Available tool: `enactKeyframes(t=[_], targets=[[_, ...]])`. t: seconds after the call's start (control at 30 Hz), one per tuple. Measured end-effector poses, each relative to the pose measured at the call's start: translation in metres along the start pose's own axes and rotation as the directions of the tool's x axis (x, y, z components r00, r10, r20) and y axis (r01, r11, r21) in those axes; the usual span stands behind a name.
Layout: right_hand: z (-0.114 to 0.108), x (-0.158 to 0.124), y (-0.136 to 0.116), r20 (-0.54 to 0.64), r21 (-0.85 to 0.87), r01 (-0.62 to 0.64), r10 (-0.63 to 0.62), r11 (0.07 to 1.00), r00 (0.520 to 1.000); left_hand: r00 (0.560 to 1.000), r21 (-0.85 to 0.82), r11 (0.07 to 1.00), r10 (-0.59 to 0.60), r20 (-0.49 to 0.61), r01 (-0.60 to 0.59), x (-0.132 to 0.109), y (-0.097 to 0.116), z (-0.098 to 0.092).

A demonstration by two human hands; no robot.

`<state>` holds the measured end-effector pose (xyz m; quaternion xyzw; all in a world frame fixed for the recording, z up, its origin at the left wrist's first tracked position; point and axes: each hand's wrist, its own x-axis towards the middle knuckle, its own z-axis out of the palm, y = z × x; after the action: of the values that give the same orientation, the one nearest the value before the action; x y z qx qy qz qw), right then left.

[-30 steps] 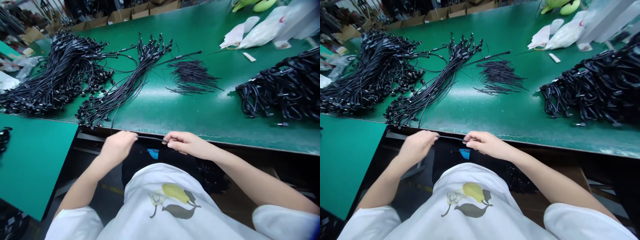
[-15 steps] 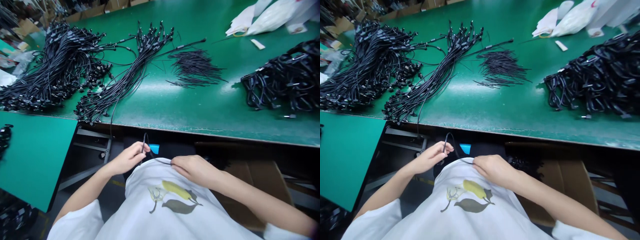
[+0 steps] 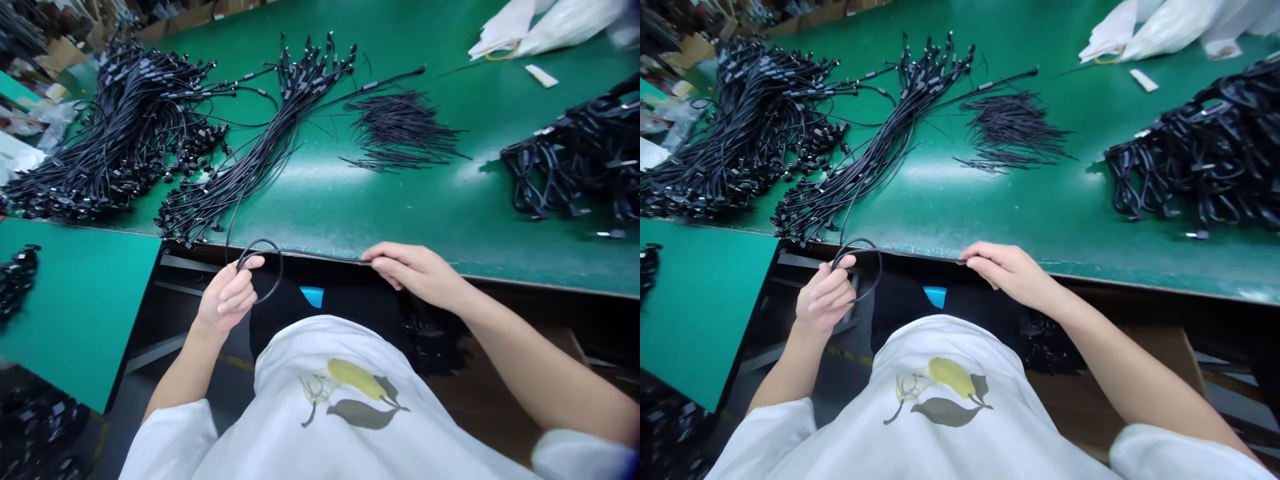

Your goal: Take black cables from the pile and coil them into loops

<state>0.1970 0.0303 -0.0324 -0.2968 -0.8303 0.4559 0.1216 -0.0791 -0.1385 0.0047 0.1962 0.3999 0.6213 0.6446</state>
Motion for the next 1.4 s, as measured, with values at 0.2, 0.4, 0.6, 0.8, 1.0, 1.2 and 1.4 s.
enactKeyframes(t=[0.2, 0.4, 0.6, 0.8, 1.0, 1.2, 1.4], targets=[[0.009, -0.011, 0.026, -0.062, -0.207, -0.019, 0.006, 0.978, 0.998, 0.999, -0.103, 0.995, 0.014, -0.034, -0.018, 0.006, 0.011, 0.002], [0.006, -0.026, 0.029, -0.088, -0.397, 0.038, -0.079, 0.917, 0.993, 0.989, -0.051, 0.998, -0.031, -0.145, 0.024, 0.018, 0.004, -0.001], [0.011, -0.02, 0.012, -0.01, -0.533, 0.15, -0.184, 0.833, 0.983, 0.993, -0.018, 1.0, 0.006, -0.119, -0.008, 0.028, -0.002, 0.003], [0.014, -0.014, 0.012, 0.029, -0.492, 0.176, -0.186, 0.853, 0.982, 0.984, -0.002, 0.999, 0.049, -0.172, -0.05, 0.028, 0.002, -0.001], [0.013, -0.012, 0.014, 0.067, -0.483, 0.165, -0.151, 0.86, 0.986, 0.996, 0.07, 0.997, -0.02, -0.085, 0.026, 0.027, 0.0, 0.001], [0.005, -0.018, 0.008, 0.011, -0.56, 0.18, -0.21, 0.809, 0.978, 0.966, 0.059, 0.984, 0.176, -0.191, -0.168, 0.03, 0.011, 0.001], [0.015, -0.006, -0.047, 0.104, -0.48, 0.409, -0.413, 0.776, 0.905, 0.953, 0.668, 0.687, 0.135, 0.272, -0.288, 0.032, -0.025, 0.031]])
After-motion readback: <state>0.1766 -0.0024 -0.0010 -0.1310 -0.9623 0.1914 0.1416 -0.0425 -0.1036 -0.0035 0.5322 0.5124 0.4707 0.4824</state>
